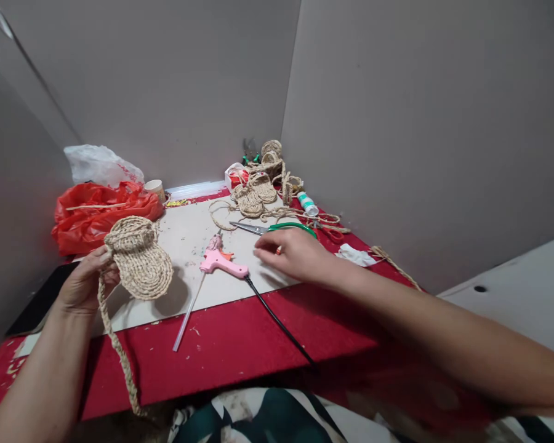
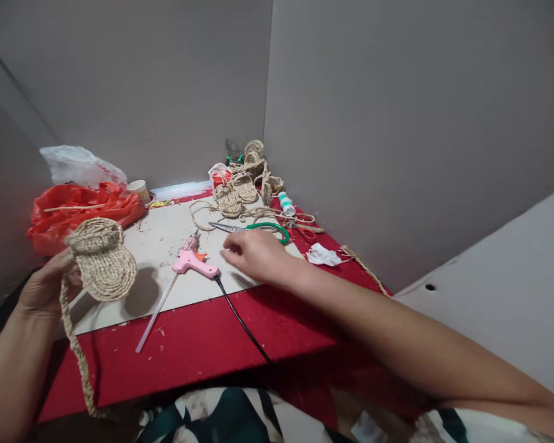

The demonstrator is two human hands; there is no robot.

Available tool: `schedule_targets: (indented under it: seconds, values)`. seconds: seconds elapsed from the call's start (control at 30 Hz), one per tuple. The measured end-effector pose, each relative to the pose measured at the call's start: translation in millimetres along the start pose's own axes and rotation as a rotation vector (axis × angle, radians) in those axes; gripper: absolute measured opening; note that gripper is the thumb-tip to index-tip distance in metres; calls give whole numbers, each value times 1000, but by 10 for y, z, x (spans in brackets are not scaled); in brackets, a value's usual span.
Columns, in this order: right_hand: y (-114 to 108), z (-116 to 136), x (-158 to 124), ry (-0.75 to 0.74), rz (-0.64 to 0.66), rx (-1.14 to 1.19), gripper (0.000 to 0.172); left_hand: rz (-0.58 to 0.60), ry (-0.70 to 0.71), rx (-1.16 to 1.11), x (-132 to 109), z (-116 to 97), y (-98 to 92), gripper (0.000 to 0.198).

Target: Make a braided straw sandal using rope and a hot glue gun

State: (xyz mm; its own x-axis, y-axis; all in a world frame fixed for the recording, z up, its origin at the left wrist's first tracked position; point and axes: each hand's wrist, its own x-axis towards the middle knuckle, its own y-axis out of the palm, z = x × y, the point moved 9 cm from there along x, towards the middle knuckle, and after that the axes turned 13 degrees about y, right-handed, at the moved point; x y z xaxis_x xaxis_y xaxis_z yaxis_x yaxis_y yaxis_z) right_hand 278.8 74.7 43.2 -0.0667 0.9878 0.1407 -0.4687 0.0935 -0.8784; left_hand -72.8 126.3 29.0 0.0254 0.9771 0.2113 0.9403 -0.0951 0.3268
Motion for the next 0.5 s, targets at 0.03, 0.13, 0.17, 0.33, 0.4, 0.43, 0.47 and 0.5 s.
schedule_targets:
  seconds: [0.03, 0.13, 0.17, 0.33, 0.4, 0.43, 0.47, 0.5]
  values:
    - [73, 132, -40, -50, 31, -43, 25, -3, 2, -25, -2, -15, -29, 22]
    - [275, 476, -119, -177, 76, -217, 37, 25, 12, -112, -16, -44, -46, 32]
    - [331, 548, -120, -193, 85, -271, 38, 37, 22, -124, -21, -54, -45, 34]
    - [533, 615, -6, -132, 149, -344, 32, 73, 42, -108, -45, -50, -73, 34]
    - [576, 585, 36, -119, 141, -334, 29, 86, 19, -122, -56, -20, -64, 33]
    - [582, 568, 52, -118, 127, -324, 30, 89, 12, -134, -61, -11, -54, 33]
    - [576, 549, 65, -117, 111, -301, 31, 87, 12, -145, -66, -11, -41, 33]
    - [553, 529, 76, -115, 97, -260, 33, 87, 19, -152, -70, -19, -24, 33]
